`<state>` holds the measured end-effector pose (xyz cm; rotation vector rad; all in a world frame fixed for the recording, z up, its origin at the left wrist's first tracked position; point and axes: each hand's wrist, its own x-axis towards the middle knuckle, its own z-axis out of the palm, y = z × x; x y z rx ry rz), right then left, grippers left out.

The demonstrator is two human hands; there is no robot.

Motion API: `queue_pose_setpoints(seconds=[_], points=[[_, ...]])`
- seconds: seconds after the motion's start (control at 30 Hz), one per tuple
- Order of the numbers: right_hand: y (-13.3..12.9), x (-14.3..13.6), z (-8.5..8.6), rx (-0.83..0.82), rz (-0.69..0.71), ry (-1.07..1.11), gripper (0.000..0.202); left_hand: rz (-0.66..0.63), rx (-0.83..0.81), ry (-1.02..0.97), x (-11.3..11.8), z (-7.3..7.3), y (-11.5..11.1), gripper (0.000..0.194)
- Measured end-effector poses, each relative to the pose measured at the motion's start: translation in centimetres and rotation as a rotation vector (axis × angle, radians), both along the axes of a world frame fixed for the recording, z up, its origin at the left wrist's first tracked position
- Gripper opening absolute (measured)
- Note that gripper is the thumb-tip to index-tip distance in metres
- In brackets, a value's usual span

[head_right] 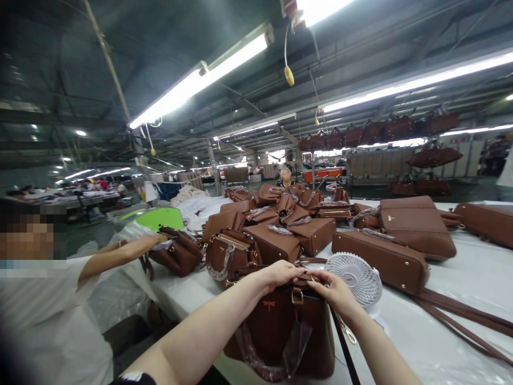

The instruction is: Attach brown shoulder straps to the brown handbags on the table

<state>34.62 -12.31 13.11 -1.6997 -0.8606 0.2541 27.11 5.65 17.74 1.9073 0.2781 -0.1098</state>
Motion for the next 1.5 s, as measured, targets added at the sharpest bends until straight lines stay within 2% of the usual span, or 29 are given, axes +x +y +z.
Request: queue_pose_setpoints(seconds=[0.07, 0.13, 0.23, 0.33, 0.47, 0.53, 0.63, 0.67, 0.7, 0.73, 0.8, 0.83, 0.87, 0.93, 1.0, 1.1, 1.2, 1.33, 1.4, 1.5], points=[[-0.1, 0.1, -0.2, 0.003, -0.009, -0.005, 0.058, 0.005, -0.027, -0.02, -0.1, 0.0, 0.1, 0.042], [-0.1, 0.1, -0.3, 0.0, -0.011, -0.019, 0.057, 0.011, 0.039, -0.038, -0.1, 0.1, 0.2, 0.043], [-0.5, 0.0, -0.4, -0.016, -0.02, -0.06, 0.051, 0.022, 0.313, -0.063, -0.4, -0.1, 0.3, 0.04], [-1.2, 0.1, -0.4, -0.05, -0.031, -0.1, 0.044, -0.061, 0.596, -0.104, -1.1, -0.1, 0.9, 0.027], [-2.0, 0.6, -0.5, -0.101, -0.033, -0.167, 0.042, -0.135, 0.72, -0.093, -2.4, 0.5, 2.5, 0.02], [-2.5, 0.9, -0.4, -0.127, -0.031, -0.218, 0.043, -0.073, 0.817, -0.155, -3.7, 1.1, 2.8, 0.02], [-4.3, 1.1, -0.8, -0.185, -0.071, -0.289, 0.046, 0.124, 1.009, -0.502, -7.0, 0.9, 1.2, 0.024], [-5.3, 1.0, -1.3, -0.215, -0.103, -0.308, 0.047, 0.139, 1.034, -0.638, -8.5, 0.2, 0.1, 0.024], [-6.4, 0.8, -2.2, -0.253, -0.143, -0.325, 0.047, 0.092, 1.033, -0.74, -9.9, -0.8, -1.2, 0.024], [-7.7, 0.6, -3.3, -0.298, -0.186, -0.34, 0.046, -0.039, 1.013, -0.774, -11.4, -2.2, -2.7, 0.023], [-10.5, -0.2, -6.2, -0.409, -0.263, -0.363, 0.042, -0.402, 0.984, -0.652, -13.5, -5.9, -5.7, 0.027], [-11.9, -0.8, -7.9, -0.466, -0.294, -0.372, 0.042, -0.534, 0.985, -0.53, -14.1, -7.9, -7.0, 0.027], [-13.2, -1.4, -9.6, -0.521, -0.327, -0.382, 0.044, -0.594, 0.969, -0.398, -14.2, -9.9, -8.3, 0.024], [-15.2, -2.7, -12.8, -0.612, -0.393, -0.408, 0.052, -0.559, 0.91, -0.186, -13.1, -13.1, -10.3, 0.025], [-16.4, -3.8, -15.2, -0.682, -0.437, -0.429, 0.059, -0.444, 0.831, -0.063, -10.9, -15.1, -11.8, 0.033], [-16.7, -4.8, -17.0, -0.748, -0.457, -0.458, 0.058, -0.359, 0.732, 0.041, -7.2, -15.7, -13.7, 0.041], [-16.4, -5.1, -17.0, -0.797, -0.473, -0.486, 0.055, -0.349, 0.659, 0.071, -5.3, -14.9, -15.1, 0.035], [-16.0, -5.3, -16.2, -0.86, -0.492, -0.513, 0.052, -0.359, 0.564, -0.001, -5.1, -14.2, -15.3, 0.031], [-15.8, -5.4, -15.9, -0.885, -0.504, -0.517, 0.052, -0.349, 0.545, -0.011, -5.1, -14.6, -15.0, 0.03], [-15.5, -5.4, -15.7, -0.903, -0.526, -0.504, 0.052, -0.36, 0.623, -0.01, -4.9, -15.3, -14.6, 0.032]])
